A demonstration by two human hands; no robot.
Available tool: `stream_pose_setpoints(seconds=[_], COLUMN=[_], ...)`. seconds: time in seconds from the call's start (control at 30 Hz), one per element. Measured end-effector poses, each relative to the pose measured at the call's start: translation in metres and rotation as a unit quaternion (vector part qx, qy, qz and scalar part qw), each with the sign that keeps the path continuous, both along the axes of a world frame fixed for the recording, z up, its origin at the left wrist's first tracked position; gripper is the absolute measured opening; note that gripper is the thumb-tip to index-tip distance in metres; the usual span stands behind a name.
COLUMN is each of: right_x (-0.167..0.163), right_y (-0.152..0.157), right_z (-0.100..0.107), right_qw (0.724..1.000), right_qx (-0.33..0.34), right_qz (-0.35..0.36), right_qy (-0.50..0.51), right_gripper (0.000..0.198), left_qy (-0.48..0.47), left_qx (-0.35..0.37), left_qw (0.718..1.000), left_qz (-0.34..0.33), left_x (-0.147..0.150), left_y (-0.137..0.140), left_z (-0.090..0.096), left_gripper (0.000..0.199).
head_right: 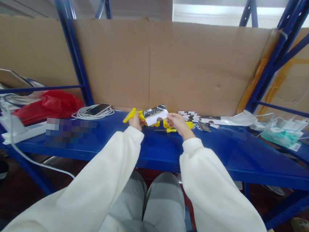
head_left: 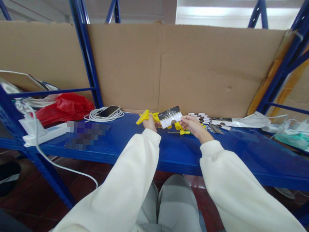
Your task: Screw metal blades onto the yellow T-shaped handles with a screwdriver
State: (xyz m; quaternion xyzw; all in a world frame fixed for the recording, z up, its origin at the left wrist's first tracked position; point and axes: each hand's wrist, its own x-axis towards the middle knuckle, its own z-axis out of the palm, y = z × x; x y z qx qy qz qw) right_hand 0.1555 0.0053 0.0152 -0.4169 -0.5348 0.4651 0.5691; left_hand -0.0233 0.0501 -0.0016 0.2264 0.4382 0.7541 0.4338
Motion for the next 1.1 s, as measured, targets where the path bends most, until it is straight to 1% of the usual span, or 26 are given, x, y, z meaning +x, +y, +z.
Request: stream_pose_setpoints(seconds=[0.13,0.37,0.43,0.5,0.6,0.73,0.87,0.97,1.1], right_x=[-0.001,0.0,-0.001,-0.002,-0.003,-0.002,-0.003,-0.004,-0.004], right_y=[-0.003,-0.001,-0.001,-0.001,-0.001,0.0,0.002,0.003,0.003], right_z=[-0.002,-0.004,-0.004,-0.004,-0.004,-0.006,-0.007,-0.007,-0.005], right_qw=[0.998,0.997,0.996,0.995,0.996,0.996,0.997,0.998,0.997], right_qx=[-0.004,-0.014,-0.019,-0.024,-0.021,-0.011,-0.011,-0.009,-0.005], right_qz=[0.017,0.013,0.008,0.005,0.005,-0.002,-0.016,-0.035,-0.047], right_qy=[-0.056,-0.081,-0.087,-0.092,-0.091,-0.083,-0.072,-0.061,-0.056], right_gripper=[0.025,0.023,0.022,0.023,0.023,0.019,0.019,0.016,0.019], left_qy=[-0.03,0.004,0.008,0.017,0.036,0.071,0.084,0.063,0.025], left_qx=[0.016,0.079,0.103,0.12,0.122,0.13,0.128,0.127,0.114], left_qw=[0.999,0.995,0.99,0.983,0.972,0.96,0.953,0.954,0.96], left_qz=[-0.036,-0.067,-0.094,-0.136,-0.195,-0.237,-0.262,-0.264,-0.256], left_x=[0.002,0.002,0.002,0.004,0.006,0.006,0.007,0.009,0.014], left_y=[-0.002,0.001,0.002,0.004,0.005,0.002,-0.004,-0.009,-0.014], left_z=[-0.001,-0.005,-0.006,-0.008,-0.01,-0.008,-0.003,0.0,0.005], left_gripper=[0.017,0.026,0.026,0.024,0.02,0.013,0.01,0.012,0.013])
